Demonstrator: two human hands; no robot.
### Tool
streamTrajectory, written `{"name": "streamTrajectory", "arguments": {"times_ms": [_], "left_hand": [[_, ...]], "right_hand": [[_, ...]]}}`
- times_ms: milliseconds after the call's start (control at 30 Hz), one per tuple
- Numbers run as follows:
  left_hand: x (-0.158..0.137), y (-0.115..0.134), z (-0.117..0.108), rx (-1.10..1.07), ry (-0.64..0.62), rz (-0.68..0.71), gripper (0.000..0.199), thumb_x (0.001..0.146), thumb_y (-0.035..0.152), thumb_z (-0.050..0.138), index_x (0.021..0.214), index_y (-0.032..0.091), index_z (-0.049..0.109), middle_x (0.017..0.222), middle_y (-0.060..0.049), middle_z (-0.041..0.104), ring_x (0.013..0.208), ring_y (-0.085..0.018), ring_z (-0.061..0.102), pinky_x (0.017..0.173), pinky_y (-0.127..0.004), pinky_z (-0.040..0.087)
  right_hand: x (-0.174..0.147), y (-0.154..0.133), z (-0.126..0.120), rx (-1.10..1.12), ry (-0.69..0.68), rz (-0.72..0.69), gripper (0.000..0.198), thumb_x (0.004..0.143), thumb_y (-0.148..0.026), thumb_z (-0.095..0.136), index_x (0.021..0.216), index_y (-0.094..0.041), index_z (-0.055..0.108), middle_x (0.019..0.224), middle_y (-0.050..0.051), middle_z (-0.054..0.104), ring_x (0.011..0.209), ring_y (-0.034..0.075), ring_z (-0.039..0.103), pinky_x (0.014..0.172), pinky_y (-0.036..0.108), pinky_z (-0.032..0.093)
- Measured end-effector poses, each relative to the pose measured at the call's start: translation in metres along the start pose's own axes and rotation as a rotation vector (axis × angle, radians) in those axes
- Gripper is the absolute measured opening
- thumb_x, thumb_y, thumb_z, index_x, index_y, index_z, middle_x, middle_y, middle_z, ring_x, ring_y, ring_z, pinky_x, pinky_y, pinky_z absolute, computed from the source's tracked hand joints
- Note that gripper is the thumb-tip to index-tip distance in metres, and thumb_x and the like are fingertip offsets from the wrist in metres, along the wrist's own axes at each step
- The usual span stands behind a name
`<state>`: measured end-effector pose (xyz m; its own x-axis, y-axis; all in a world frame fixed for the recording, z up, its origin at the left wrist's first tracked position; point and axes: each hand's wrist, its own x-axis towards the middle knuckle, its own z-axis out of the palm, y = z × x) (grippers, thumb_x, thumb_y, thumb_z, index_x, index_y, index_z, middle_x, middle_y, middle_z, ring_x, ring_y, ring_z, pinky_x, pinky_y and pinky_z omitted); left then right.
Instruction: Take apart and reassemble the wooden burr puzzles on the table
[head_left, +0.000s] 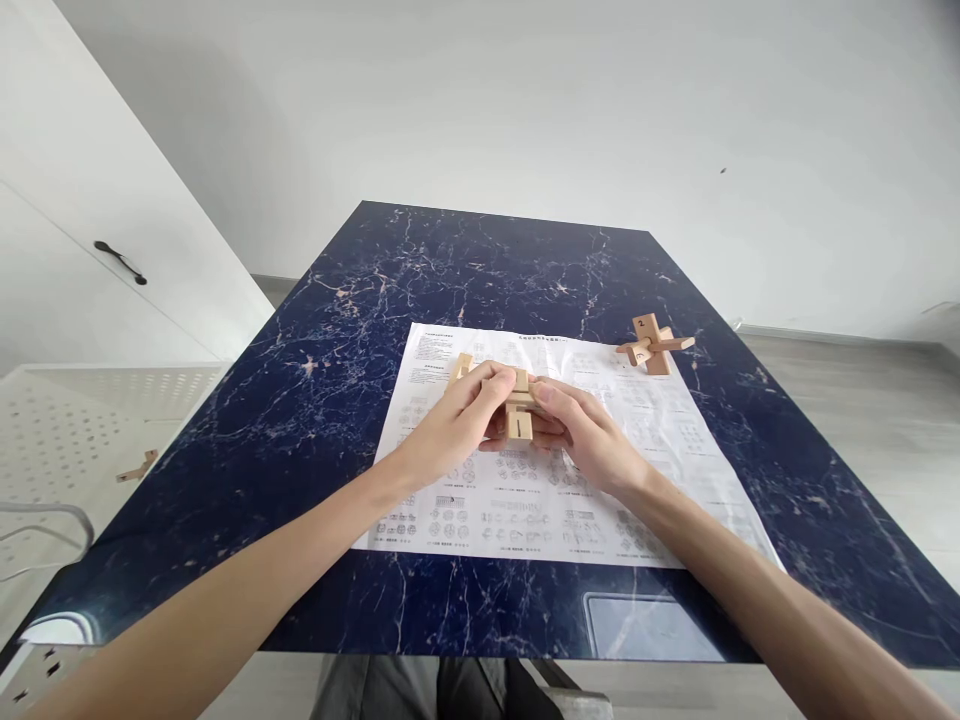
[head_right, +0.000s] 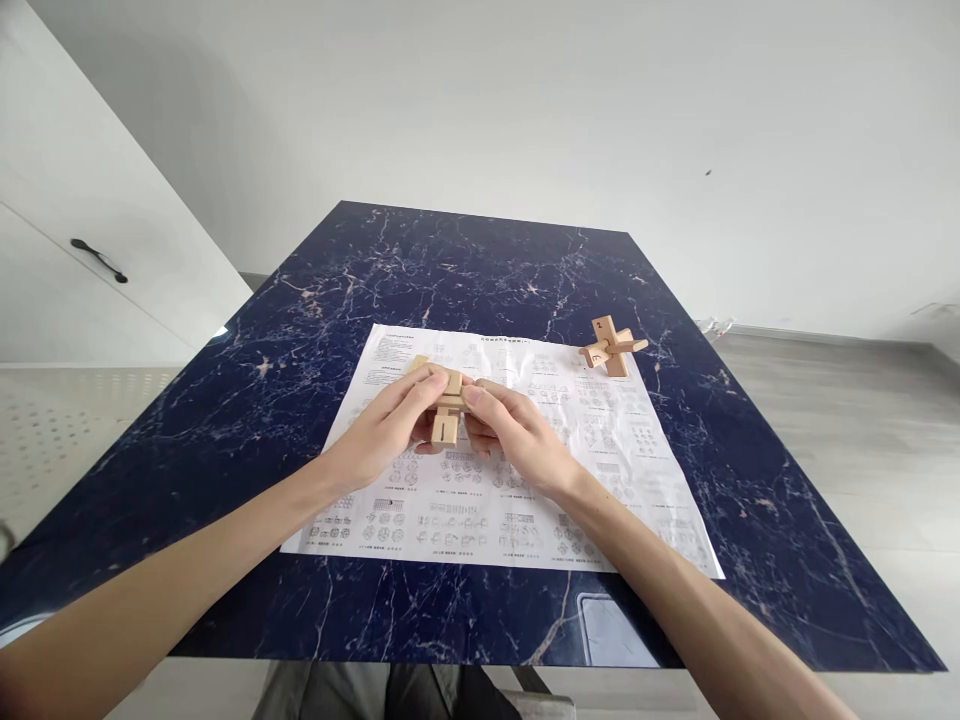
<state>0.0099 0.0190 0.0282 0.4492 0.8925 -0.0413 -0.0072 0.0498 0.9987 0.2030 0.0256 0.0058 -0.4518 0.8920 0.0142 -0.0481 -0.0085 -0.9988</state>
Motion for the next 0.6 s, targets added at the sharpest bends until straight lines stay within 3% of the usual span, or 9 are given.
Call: {"name": "streamTrajectory", "arguments": {"times_ms": [433,600], "left_hand": [[-0.0003,-0.0046,0.0019,-0.027,-0.004,0.001,0.035,0.111,0.054,0.045,0.100,0.023,0.055,0.079,0.002,0.047,0.066,-0.013,0.046,0.058,-0.025,0.042],[-0.0033,-0.0055,0.0021,-0.012,-0.034,0.043,0.038,0.106,0.059,0.056,0.123,0.024,0.057,0.084,0.002,0.053,0.069,-0.013,0.051,0.062,-0.027,0.046]], "right_hand": [[0.0000,0.0089,-0.0033,0.032,0.048,0.039,0.045,0.103,-0.061,0.059,0.077,-0.024,0.057,0.069,-0.001,0.045,0.059,0.016,0.038,0.053,0.030,0.036],[-0.0004,0.0060,-0.0037,0.056,0.060,0.028,0.042,0.103,-0.058,0.060,0.079,-0.023,0.061,0.068,-0.001,0.047,0.058,0.015,0.039,0.052,0.030,0.036]]}}
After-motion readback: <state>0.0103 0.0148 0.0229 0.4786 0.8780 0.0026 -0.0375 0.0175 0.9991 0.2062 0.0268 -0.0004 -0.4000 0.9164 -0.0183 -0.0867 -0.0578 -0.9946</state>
